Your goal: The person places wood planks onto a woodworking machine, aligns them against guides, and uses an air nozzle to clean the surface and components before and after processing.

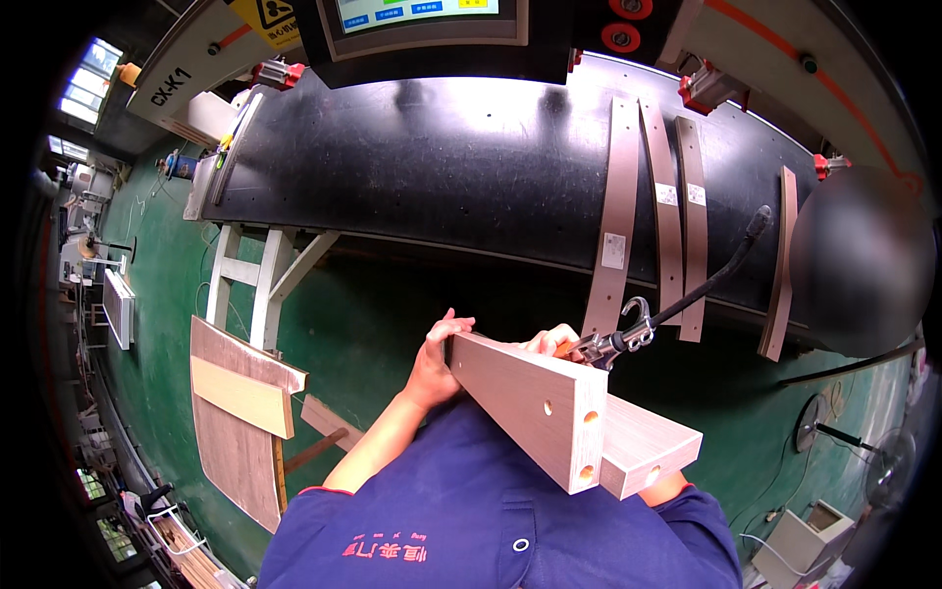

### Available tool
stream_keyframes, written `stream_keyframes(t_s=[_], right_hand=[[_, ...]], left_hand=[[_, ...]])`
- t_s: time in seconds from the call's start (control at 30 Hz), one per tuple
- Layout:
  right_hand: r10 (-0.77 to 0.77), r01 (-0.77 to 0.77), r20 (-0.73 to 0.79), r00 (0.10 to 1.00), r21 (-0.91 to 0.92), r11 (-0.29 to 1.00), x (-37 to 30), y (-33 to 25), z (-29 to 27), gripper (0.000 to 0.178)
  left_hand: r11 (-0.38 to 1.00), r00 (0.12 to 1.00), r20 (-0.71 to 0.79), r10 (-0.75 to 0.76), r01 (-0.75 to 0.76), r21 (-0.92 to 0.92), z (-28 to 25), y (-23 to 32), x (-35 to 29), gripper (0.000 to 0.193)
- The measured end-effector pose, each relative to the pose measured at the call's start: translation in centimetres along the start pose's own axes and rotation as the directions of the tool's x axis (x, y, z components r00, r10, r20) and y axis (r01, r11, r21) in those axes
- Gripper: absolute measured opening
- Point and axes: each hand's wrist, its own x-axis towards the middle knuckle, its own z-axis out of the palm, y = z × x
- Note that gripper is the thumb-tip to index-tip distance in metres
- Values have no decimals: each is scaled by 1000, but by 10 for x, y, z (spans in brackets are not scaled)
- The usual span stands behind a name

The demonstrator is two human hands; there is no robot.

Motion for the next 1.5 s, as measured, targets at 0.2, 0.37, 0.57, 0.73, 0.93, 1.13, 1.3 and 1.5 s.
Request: stream_keyframes(t_s=[0.2,0.37,0.57,0.73,0.93,1.13,1.3,1.5], right_hand=[[28,-27,-10,1000,57,998,-3,-1,-6,34],[42,-43,9,999,80,996,3,-7,-1,33],[66,-65,-5,998,104,992,5,-10,0,32],[70,-67,-25,997,98,993,4,-10,2,32],[73,-68,-55,996,94,993,3,-7,4,31],[99,-90,-128,987,72,993,2,-8,8,24],[191,-276,-502,843,-100,956,-3,-15,30,20],[73,-303,-743,665,-179,936,12,-21,25,55]], left_hand=[[1000,1000,4,-17,17,7,2,0,2,82],[999,1000,29,-9,8,32,0,9,9,72],[999,999,30,-12,11,40,0,8,10,71],[999,999,26,-30,29,17,0,1,6,76],[999,999,24,-22,21,25,-2,10,10,68],[999,1000,17,-23,22,26,-3,11,7,66],[987,995,-21,-96,98,124,-5,3,-6,71],[881,929,-200,-310,360,308,-9,21,-3,77]])
